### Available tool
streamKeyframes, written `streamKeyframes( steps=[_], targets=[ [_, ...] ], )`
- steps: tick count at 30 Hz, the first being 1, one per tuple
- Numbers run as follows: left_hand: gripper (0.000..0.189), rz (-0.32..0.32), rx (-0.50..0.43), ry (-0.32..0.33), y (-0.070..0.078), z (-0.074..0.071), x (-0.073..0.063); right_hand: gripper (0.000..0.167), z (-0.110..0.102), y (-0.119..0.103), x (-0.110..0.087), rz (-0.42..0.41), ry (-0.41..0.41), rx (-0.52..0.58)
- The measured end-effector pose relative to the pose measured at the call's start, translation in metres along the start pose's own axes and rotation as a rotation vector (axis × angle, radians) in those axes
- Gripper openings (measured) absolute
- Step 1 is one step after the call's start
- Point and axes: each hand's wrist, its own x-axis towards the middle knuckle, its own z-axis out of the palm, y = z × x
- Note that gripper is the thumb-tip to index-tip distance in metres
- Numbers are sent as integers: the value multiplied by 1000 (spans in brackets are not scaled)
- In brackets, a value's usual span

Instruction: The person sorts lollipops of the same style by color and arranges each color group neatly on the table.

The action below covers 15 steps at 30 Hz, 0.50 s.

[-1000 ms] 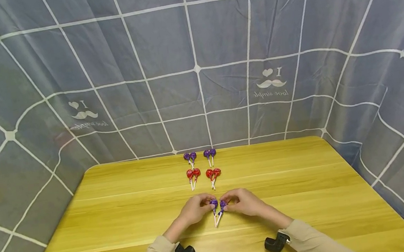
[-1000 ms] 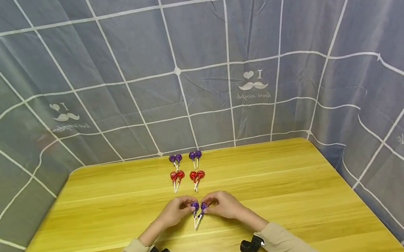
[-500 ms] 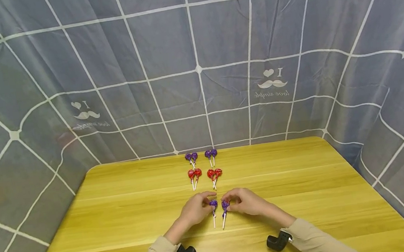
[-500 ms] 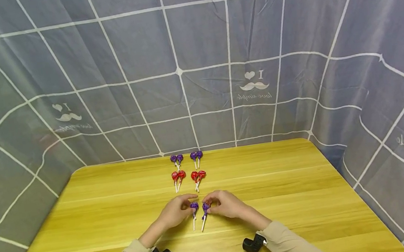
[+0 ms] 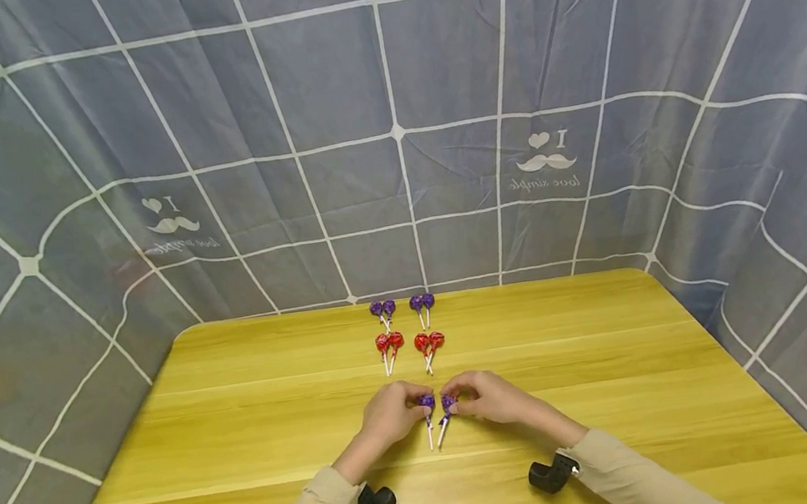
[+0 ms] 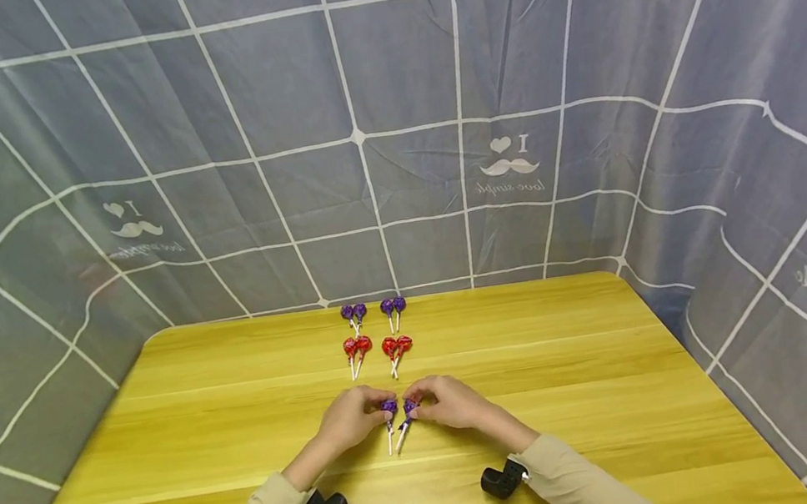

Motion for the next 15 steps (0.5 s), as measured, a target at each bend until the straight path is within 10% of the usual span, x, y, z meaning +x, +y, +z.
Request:
streamKeyframes(
  steps=[15],
  targets=[
    [23, -48, 72, 31, 5, 2, 1, 24, -3, 7, 6, -5, -35, 46]
  ],
)
